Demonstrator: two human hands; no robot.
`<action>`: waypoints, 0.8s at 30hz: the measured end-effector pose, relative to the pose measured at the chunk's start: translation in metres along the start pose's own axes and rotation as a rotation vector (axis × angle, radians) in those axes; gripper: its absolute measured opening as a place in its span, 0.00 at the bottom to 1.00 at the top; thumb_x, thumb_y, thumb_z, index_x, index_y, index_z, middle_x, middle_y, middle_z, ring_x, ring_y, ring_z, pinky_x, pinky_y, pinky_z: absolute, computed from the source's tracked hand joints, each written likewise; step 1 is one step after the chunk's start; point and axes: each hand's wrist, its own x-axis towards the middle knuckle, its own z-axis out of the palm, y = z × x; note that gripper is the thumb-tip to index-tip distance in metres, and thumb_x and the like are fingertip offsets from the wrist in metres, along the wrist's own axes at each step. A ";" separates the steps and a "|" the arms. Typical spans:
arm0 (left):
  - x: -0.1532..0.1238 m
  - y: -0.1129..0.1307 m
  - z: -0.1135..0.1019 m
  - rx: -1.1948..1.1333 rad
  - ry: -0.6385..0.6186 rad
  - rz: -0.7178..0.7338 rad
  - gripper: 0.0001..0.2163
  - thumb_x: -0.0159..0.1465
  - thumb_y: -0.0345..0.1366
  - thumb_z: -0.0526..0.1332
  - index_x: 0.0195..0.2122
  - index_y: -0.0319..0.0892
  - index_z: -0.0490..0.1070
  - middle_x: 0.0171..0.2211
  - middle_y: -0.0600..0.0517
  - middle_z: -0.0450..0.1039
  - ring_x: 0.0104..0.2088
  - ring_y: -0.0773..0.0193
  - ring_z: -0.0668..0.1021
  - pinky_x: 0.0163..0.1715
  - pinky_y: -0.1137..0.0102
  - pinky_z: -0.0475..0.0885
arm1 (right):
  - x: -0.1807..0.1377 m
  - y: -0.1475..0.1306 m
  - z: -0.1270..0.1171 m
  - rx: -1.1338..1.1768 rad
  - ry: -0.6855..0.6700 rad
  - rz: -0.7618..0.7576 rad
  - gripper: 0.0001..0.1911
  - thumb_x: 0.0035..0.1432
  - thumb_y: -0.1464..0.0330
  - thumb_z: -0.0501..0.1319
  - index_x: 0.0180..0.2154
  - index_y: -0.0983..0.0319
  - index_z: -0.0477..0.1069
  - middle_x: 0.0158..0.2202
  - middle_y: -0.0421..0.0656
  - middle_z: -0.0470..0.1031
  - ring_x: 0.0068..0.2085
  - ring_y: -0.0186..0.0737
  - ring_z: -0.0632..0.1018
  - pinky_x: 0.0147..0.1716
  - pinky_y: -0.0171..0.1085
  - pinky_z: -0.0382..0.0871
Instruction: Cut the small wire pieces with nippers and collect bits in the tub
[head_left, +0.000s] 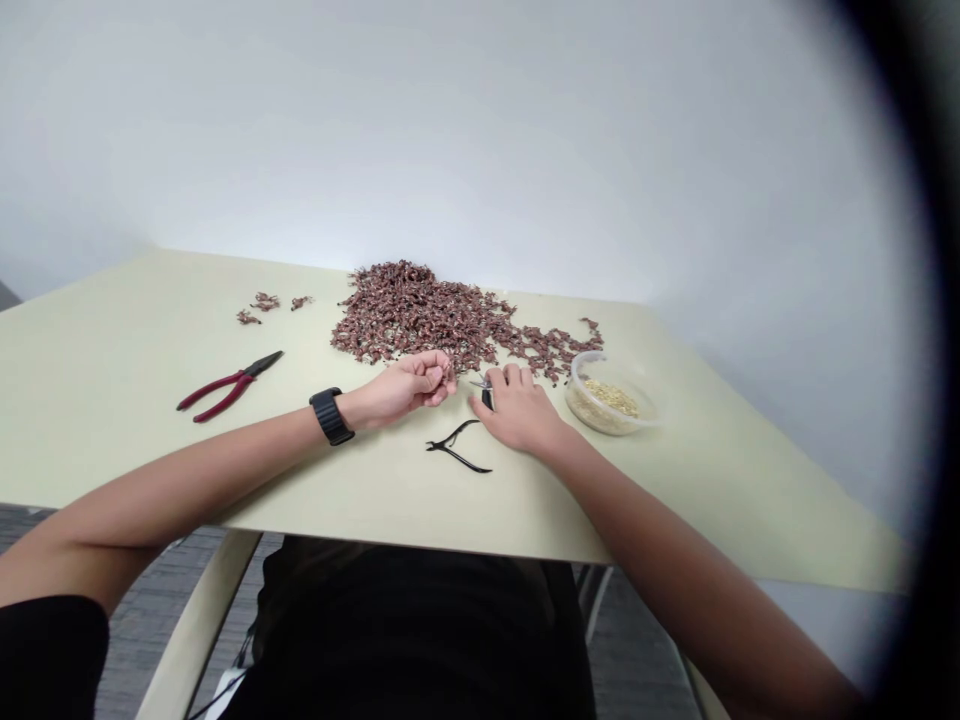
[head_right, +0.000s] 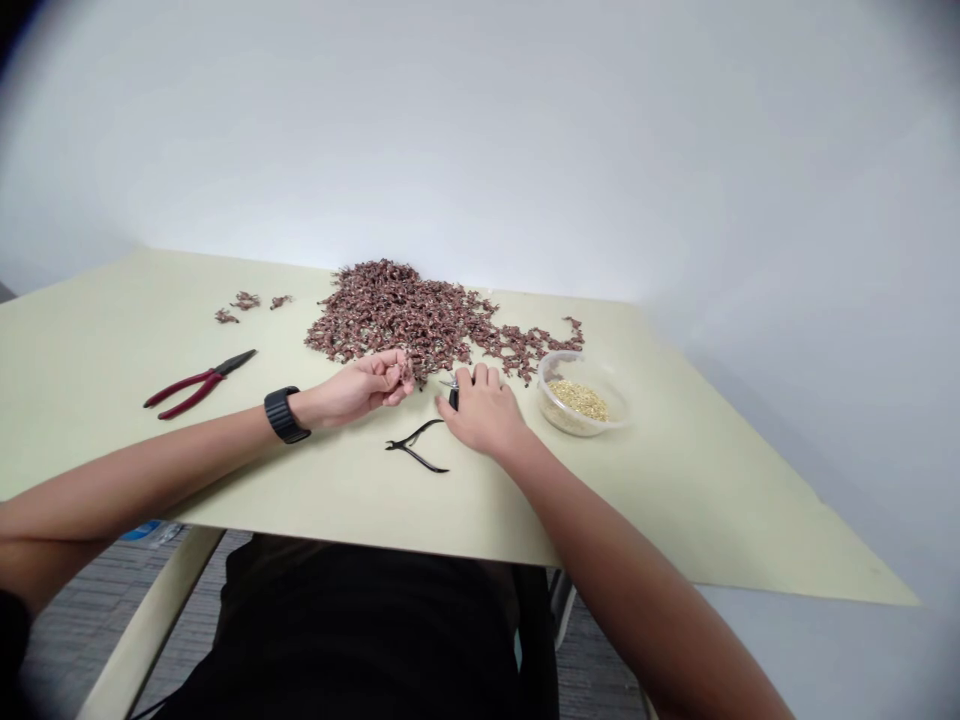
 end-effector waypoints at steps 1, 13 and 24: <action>0.000 0.000 0.001 -0.002 -0.009 -0.010 0.07 0.65 0.34 0.64 0.40 0.40 0.66 0.35 0.50 0.73 0.28 0.71 0.70 0.33 0.73 0.63 | 0.000 -0.001 -0.001 -0.004 0.016 0.005 0.29 0.66 0.47 0.54 0.55 0.63 0.66 0.53 0.59 0.66 0.57 0.62 0.65 0.52 0.62 0.64; -0.001 -0.007 0.002 -0.011 -0.018 -0.042 0.07 0.65 0.35 0.65 0.37 0.39 0.68 0.35 0.50 0.71 0.32 0.69 0.72 0.36 0.73 0.67 | 0.004 -0.032 -0.053 0.565 0.264 -0.357 0.09 0.70 0.66 0.57 0.44 0.61 0.74 0.39 0.44 0.76 0.38 0.37 0.74 0.38 0.35 0.68; -0.001 -0.005 0.008 -0.137 -0.041 -0.093 0.03 0.64 0.27 0.62 0.36 0.38 0.67 0.31 0.51 0.67 0.29 0.70 0.71 0.32 0.75 0.66 | 0.004 -0.037 -0.042 0.915 0.161 -0.189 0.09 0.66 0.63 0.62 0.41 0.61 0.76 0.37 0.44 0.76 0.37 0.37 0.76 0.30 0.33 0.71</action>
